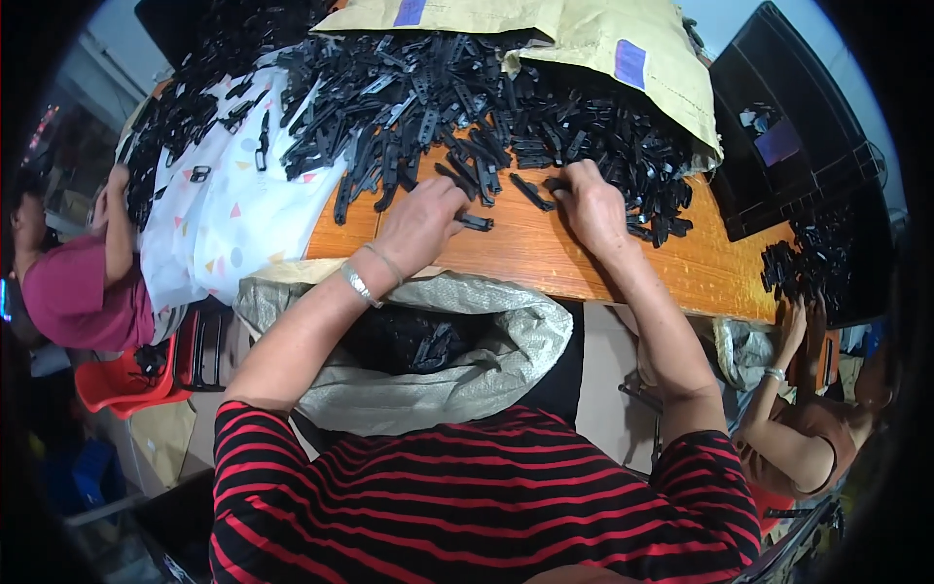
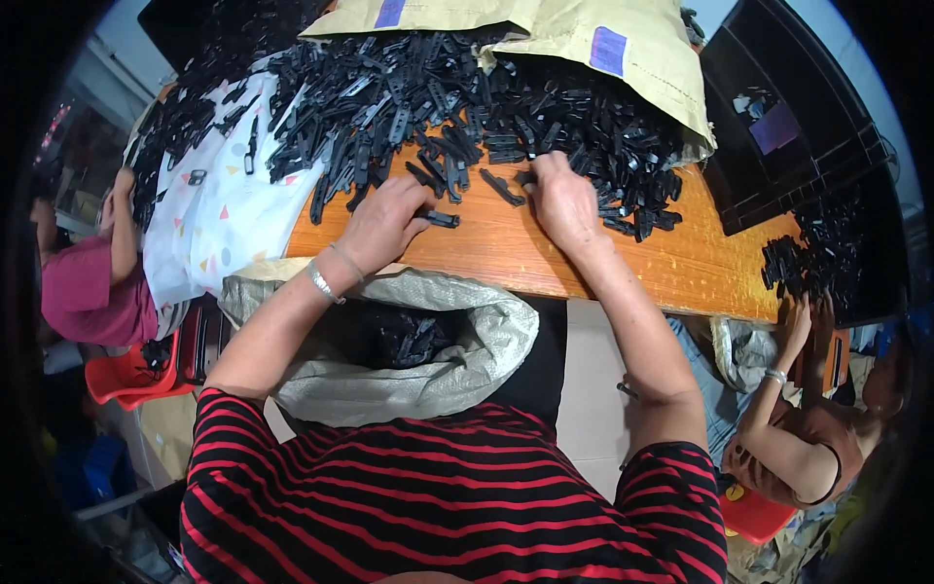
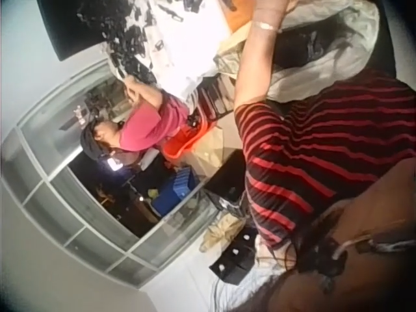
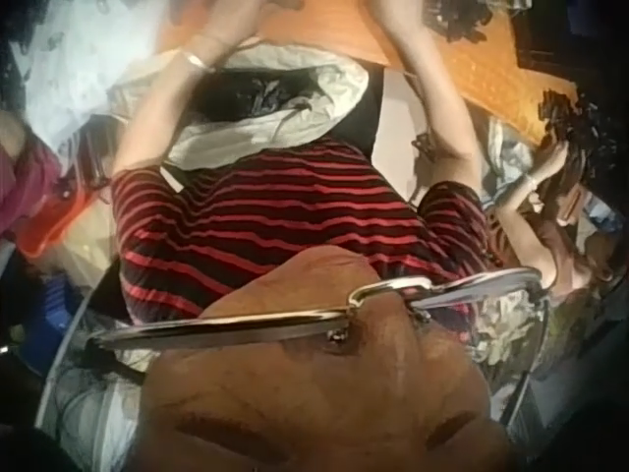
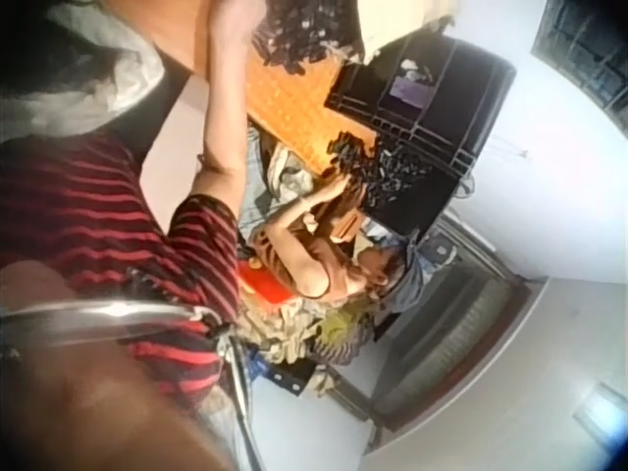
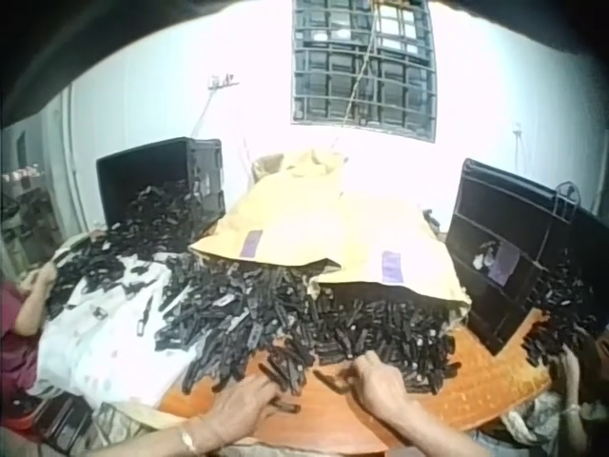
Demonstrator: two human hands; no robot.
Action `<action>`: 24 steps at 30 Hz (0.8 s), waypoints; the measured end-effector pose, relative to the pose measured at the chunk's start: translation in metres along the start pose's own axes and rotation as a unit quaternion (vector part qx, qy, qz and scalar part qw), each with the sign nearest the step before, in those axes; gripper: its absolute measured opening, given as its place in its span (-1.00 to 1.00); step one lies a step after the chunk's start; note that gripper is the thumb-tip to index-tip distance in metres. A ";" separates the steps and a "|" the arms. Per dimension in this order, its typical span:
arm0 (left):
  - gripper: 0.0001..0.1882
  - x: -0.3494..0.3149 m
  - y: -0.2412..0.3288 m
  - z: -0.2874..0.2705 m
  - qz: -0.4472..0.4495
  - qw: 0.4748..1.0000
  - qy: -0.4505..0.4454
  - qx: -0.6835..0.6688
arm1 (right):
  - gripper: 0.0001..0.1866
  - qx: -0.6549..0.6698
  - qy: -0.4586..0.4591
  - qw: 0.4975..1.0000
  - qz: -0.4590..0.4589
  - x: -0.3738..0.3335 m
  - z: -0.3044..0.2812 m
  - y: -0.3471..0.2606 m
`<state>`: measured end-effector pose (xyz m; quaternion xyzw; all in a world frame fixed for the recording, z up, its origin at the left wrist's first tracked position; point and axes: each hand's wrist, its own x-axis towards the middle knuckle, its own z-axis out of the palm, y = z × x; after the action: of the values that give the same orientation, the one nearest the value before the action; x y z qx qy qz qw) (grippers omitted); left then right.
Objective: Picking up black plastic parts from a pile, inspecting them, and placing them into a large bag.
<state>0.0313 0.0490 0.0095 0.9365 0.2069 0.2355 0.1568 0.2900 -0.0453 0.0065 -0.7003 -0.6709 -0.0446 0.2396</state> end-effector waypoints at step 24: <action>-0.74 -0.009 0.040 -0.003 -0.248 0.758 0.085 -0.597 | -0.76 0.246 0.073 0.961 -0.104 -0.016 -0.018 -0.095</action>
<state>0.0347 0.0105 0.0247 0.5451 0.2622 0.3425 0.7190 0.2013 -0.0679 0.0424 -0.5409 -0.7112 0.0464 0.4467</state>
